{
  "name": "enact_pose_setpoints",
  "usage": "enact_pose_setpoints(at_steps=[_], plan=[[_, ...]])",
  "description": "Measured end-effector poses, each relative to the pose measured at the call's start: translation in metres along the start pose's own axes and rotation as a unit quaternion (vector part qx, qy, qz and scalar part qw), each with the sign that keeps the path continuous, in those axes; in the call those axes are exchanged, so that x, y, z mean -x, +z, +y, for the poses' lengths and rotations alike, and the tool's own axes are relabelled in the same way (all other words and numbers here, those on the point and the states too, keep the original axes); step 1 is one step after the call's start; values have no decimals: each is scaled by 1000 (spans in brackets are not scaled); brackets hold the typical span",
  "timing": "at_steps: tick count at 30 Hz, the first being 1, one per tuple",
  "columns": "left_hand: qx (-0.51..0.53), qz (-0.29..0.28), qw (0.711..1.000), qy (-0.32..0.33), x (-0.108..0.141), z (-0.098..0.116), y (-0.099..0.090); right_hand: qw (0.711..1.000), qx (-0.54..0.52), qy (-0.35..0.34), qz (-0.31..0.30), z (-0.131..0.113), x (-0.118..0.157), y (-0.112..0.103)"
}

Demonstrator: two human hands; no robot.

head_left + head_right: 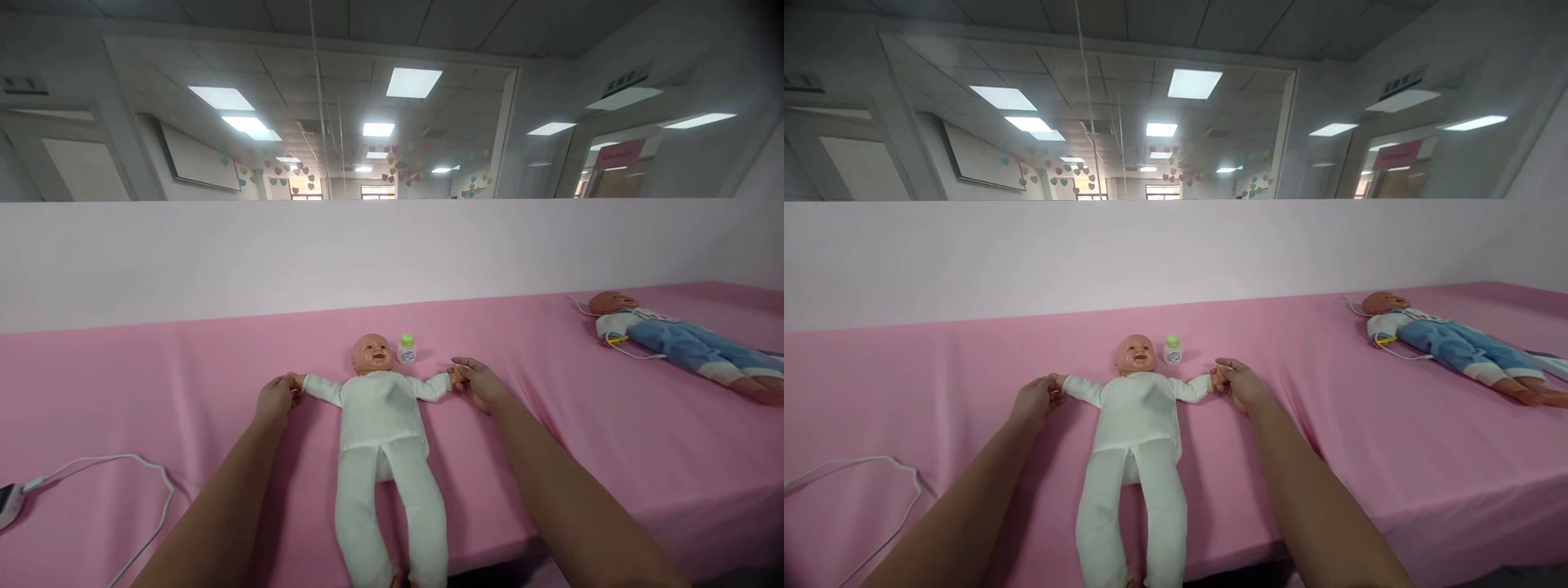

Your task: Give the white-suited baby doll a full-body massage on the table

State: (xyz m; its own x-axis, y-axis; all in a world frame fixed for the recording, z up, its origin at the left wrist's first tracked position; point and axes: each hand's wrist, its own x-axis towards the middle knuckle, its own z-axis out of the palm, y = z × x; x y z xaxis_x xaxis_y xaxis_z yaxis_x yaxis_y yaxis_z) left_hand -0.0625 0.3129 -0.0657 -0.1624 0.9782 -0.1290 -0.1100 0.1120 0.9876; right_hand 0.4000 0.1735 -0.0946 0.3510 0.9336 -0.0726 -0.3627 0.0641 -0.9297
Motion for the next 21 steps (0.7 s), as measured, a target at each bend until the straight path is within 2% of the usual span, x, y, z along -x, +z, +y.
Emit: enact_pose_setpoints(at_steps=[6, 12, 19, 21], plan=[[12, -17, 1000, -1, 4, 3, 3, 993, -65, 64, -79, -11, 10, -9], [1, -37, 999, 14, 10, 5, 2, 986, -35, 78, -144, -13, 19, -1], [-19, -18, 999, 18, 11, 7, 3, 992, 34, 33, -113, -9, 17, 6], [-27, -5, 999, 17, 10, 6, 4, 995, 44, 24, -87, -9, 17, 8]])
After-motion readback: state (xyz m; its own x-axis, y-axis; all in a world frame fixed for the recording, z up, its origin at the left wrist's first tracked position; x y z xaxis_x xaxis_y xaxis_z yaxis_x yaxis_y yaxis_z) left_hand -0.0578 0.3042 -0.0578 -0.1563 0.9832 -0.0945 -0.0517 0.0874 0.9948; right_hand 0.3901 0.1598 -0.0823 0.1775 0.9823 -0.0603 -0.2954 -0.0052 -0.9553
